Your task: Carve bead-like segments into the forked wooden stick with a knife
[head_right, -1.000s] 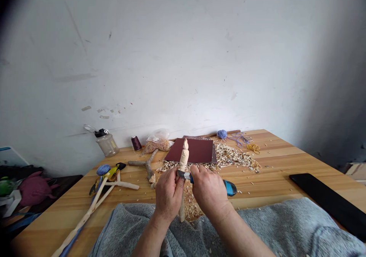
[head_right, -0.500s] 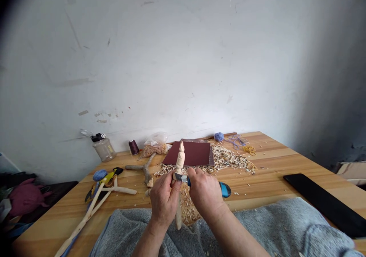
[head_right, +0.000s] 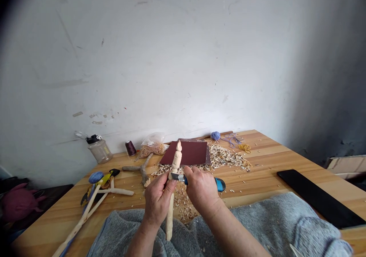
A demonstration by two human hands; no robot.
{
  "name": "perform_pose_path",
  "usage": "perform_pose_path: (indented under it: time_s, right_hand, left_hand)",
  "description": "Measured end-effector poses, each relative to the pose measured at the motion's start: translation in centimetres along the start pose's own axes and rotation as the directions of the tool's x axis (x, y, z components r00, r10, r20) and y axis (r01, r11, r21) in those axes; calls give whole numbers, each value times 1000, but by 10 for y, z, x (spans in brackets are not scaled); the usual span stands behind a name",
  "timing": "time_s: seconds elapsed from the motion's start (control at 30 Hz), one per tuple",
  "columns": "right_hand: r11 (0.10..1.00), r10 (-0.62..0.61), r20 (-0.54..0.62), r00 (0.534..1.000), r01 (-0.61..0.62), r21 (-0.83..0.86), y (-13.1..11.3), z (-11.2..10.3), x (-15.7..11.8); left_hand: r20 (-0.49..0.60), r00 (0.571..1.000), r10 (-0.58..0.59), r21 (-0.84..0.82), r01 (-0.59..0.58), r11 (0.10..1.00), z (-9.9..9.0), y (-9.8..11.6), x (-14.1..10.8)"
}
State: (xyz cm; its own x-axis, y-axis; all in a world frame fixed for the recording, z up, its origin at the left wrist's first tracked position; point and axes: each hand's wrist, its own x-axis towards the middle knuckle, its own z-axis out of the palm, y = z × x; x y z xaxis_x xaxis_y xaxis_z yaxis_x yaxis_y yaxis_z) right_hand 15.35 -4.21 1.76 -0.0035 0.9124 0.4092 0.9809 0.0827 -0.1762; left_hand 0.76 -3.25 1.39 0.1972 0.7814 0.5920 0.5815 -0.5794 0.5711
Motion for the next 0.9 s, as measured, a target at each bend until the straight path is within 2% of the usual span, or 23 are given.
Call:
perform_pose_path:
  time_s: [0.13, 0.2, 0.27, 0.33, 0.4, 0.43, 0.5, 0.57, 0.6, 0.67, 0.73, 0.83, 0.9]
  right_hand:
    - [1000, -11, -7, 1000, 11, -1, 2, 3, 1]
    - [1000, -15, -9, 1000, 15, 4, 2, 4, 1]
    - [1000, -12, -2, 1000, 12, 19, 3, 6, 1]
    - [998, -6, 14, 1000, 5, 65, 5, 8, 1]
    - [979, -26, 37, 999, 18, 204, 7, 10, 2]
    - [945, -64, 59, 996, 41, 325, 8, 12, 3]
    - [786, -184, 91, 979, 90, 612, 11, 15, 6]
    - [596, -246, 91, 965, 76, 800, 13, 18, 9]
    - [549, -221, 81, 972, 56, 834, 15, 19, 10]
    - [580, -106, 42, 993, 28, 814, 17, 19, 10]
    - [695, -35, -15, 999, 35, 718, 18, 19, 9]
    - [867, -57, -74, 996, 87, 492, 18, 16, 4]
    - [938, -78, -96, 992, 105, 329, 16, 14, 1]
  left_hand:
    - [112, 990, -85, -151, 102, 983, -2, -6, 2]
    - [183, 974, -131, -274, 178, 945, -2, -10, 4]
    - [278, 947, -163, -431, 275, 859, -1, -13, 5]
    - [381, 908, -173, -579, 380, 721, 2, -15, 6]
    - [439, 880, -183, -669, 456, 587, 6, -15, 5]
    - [454, 871, -187, -692, 477, 542, 7, -15, 5]
    - [451, 874, -180, -723, 476, 500, 8, -13, 4]
    - [409, 897, -167, -740, 433, 514, 8, -12, 3]
    - [383, 909, -165, -739, 409, 536, 8, -12, 2]
    - [341, 924, -171, -714, 374, 592, 7, -11, 2]
    - [316, 932, -176, -676, 352, 647, 7, -11, 2]
    - [276, 948, -159, -620, 302, 724, 7, -11, 2]
    - [243, 959, -147, -568, 263, 780, 8, -11, 2]
